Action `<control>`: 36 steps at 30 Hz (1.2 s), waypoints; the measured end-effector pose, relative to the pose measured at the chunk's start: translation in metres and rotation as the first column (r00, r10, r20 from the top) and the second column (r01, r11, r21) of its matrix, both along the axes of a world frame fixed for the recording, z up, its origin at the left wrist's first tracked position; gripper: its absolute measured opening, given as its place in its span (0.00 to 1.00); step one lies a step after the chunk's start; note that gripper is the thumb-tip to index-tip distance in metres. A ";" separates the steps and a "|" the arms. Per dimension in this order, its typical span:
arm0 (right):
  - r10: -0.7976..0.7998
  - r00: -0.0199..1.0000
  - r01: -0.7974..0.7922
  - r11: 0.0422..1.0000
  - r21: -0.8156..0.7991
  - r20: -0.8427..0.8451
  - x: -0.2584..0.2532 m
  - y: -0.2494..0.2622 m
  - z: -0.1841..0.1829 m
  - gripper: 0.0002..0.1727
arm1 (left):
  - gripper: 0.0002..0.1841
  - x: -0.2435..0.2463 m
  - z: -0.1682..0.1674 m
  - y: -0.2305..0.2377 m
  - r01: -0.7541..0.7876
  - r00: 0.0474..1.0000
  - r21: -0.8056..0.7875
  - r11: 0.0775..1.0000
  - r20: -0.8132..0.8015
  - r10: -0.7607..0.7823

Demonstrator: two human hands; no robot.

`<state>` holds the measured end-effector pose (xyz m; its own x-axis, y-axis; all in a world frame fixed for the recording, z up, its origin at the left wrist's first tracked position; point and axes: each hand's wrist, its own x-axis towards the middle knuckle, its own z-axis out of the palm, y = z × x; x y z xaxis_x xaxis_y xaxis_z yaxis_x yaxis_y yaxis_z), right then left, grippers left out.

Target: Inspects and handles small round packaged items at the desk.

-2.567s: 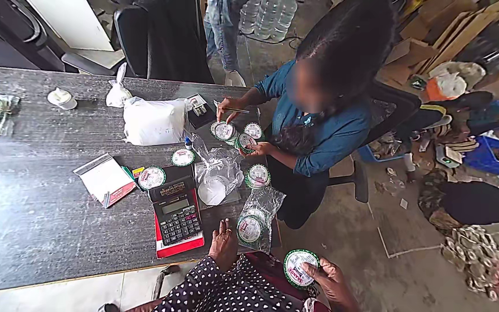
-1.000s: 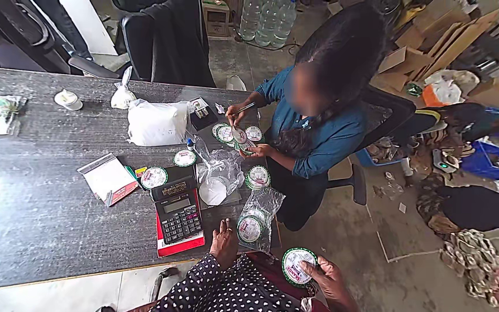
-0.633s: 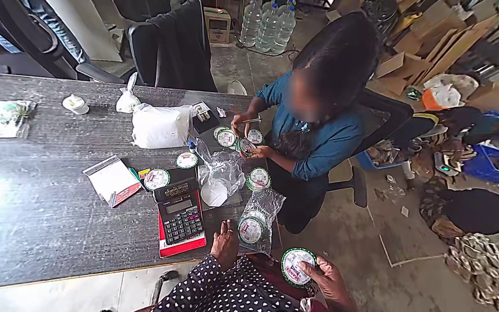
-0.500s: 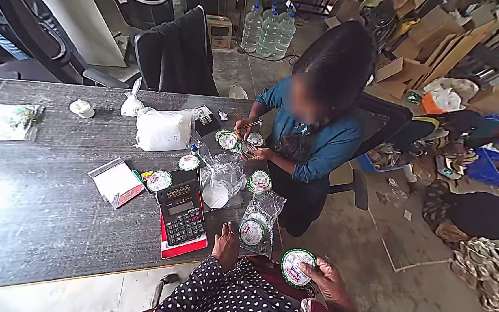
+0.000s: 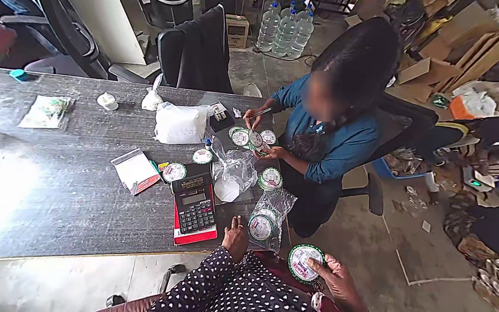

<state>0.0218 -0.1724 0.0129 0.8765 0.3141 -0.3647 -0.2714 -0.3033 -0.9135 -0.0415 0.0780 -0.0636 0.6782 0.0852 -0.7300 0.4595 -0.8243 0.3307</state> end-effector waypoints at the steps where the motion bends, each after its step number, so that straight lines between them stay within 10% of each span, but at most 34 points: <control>1: 0.001 1.000 -0.001 1.000 0.005 -0.002 0.000 0.001 0.001 0.11 | 0.28 0.000 0.000 0.000 -0.003 1.000 0.001 1.000 0.002 0.003; 36: 0.121 0.993 -0.121 0.992 0.027 0.015 0.011 0.003 -0.002 0.12 | 0.28 -0.001 0.002 -0.001 -0.062 0.997 -0.031 0.998 0.038 0.063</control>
